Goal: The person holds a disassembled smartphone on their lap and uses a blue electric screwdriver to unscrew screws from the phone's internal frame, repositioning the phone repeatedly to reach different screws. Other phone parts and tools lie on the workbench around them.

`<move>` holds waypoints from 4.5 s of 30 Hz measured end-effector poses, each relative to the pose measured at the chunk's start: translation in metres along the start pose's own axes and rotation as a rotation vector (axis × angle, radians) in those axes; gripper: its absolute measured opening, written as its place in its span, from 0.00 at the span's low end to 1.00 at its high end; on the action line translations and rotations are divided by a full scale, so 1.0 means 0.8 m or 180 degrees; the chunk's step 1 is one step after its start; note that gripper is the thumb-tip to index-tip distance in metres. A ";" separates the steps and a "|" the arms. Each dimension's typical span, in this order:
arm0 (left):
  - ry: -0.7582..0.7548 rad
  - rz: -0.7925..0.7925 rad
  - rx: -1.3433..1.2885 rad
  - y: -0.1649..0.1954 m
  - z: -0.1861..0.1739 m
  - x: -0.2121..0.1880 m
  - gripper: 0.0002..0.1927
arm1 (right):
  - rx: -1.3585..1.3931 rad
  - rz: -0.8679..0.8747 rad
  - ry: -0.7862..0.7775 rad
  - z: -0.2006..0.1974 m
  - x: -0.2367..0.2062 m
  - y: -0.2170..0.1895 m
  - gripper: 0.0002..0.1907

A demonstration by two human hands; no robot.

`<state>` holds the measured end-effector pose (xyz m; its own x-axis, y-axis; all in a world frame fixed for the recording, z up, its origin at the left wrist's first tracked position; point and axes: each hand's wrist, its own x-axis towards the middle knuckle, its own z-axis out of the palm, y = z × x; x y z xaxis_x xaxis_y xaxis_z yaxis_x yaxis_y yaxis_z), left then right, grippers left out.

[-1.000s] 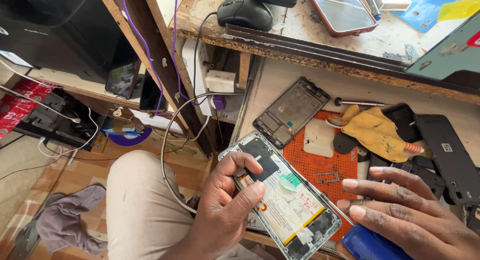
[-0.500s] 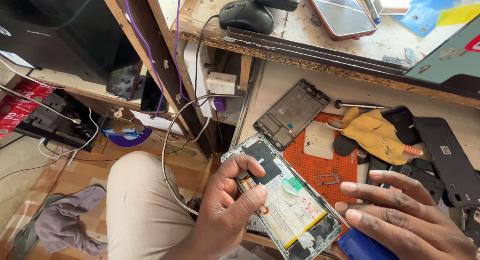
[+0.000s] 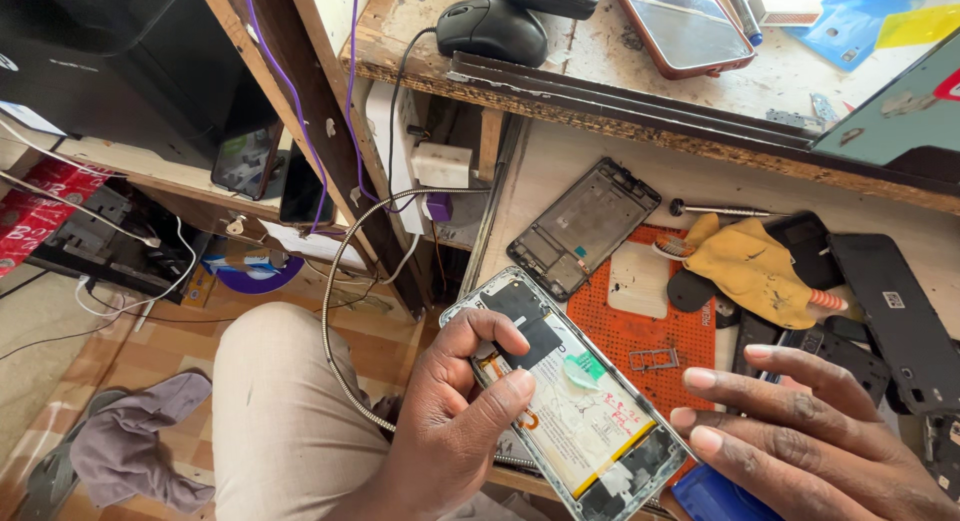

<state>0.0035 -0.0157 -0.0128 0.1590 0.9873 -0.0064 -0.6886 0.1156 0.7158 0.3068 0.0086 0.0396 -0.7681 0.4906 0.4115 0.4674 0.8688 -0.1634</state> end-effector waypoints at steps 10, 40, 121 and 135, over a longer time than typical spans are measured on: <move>0.0025 0.0018 -0.0109 0.001 0.000 0.001 0.13 | 0.0049 0.0023 0.0043 0.000 -0.003 0.000 0.28; 0.0170 0.0370 -0.0367 -0.003 -0.001 0.005 0.13 | 0.0054 -0.0137 0.0043 -0.006 -0.003 0.006 0.25; 0.0780 0.0607 -0.0207 -0.007 0.000 0.013 0.14 | -0.0308 0.0103 0.0271 -0.005 -0.007 -0.006 0.20; 0.0722 0.0575 -0.0230 -0.006 0.000 0.012 0.14 | -0.0466 0.0047 0.0621 0.002 -0.013 0.002 0.19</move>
<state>0.0083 -0.0070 -0.0165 -0.1273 0.9908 -0.0453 -0.7412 -0.0647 0.6681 0.3149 0.0050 0.0339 -0.6682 0.4687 0.5779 0.5474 0.8357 -0.0448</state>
